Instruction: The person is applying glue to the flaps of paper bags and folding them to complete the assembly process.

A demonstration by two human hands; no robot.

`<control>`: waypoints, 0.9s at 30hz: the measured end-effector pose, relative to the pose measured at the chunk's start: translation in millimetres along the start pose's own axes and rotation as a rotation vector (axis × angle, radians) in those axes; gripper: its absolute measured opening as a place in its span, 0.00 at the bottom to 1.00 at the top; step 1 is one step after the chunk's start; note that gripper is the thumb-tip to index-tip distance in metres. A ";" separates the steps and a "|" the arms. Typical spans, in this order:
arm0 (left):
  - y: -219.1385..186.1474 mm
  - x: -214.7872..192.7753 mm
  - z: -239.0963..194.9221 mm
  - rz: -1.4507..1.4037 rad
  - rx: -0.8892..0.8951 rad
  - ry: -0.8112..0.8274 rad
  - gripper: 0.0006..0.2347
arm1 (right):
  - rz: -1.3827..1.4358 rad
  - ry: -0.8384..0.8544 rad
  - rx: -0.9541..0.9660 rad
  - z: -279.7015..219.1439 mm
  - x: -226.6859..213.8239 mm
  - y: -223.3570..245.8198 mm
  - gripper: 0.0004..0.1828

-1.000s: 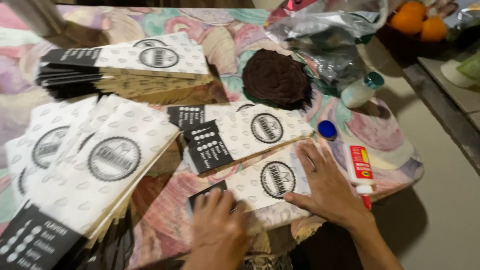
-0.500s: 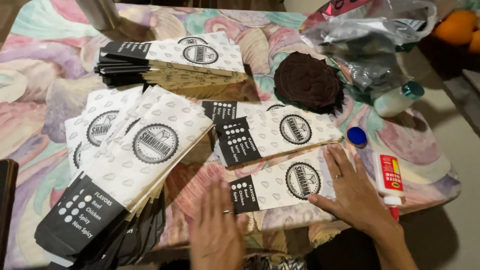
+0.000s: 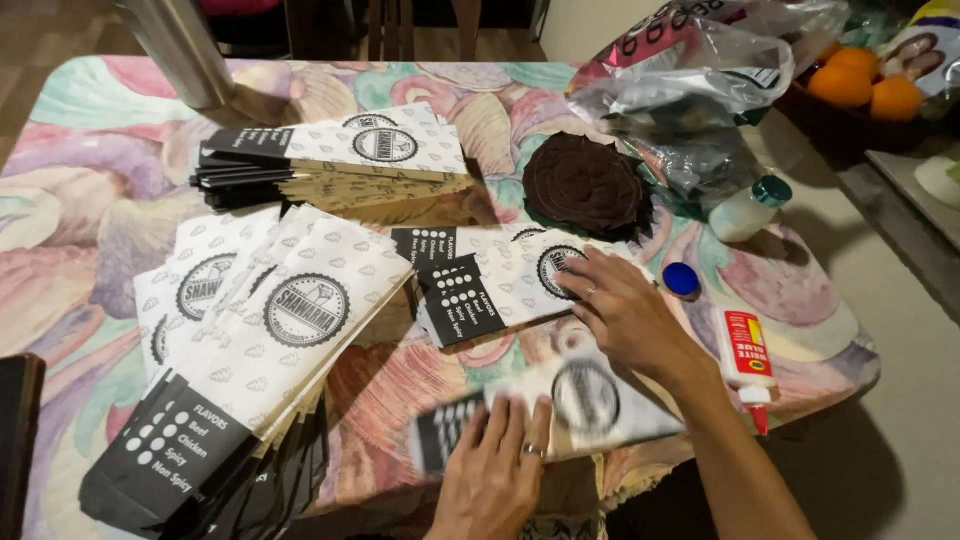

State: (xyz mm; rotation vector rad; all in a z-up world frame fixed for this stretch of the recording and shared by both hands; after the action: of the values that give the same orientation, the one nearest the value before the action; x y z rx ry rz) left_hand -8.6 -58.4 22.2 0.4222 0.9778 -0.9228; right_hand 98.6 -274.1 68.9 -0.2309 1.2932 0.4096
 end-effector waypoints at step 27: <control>36.9 -9.5 0.6 -0.224 0.113 0.059 0.17 | 0.850 -0.140 1.278 -170.0 -48.7 -80.2 0.48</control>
State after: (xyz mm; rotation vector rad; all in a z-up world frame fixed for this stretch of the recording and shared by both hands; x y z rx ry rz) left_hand 19.8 -33.5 27.4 0.4431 1.0437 -1.1773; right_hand -28.2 -421.1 65.8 1.4273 1.2373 0.2201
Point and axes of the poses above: each hand's wrist, its own z-axis towards the middle knuckle, its own x-axis out of the palm, y = z × x, the point moved 5 cm from there along z, towards the middle knuckle, and after that the axes turned 4 degrees about y, right-handed, at the moved point
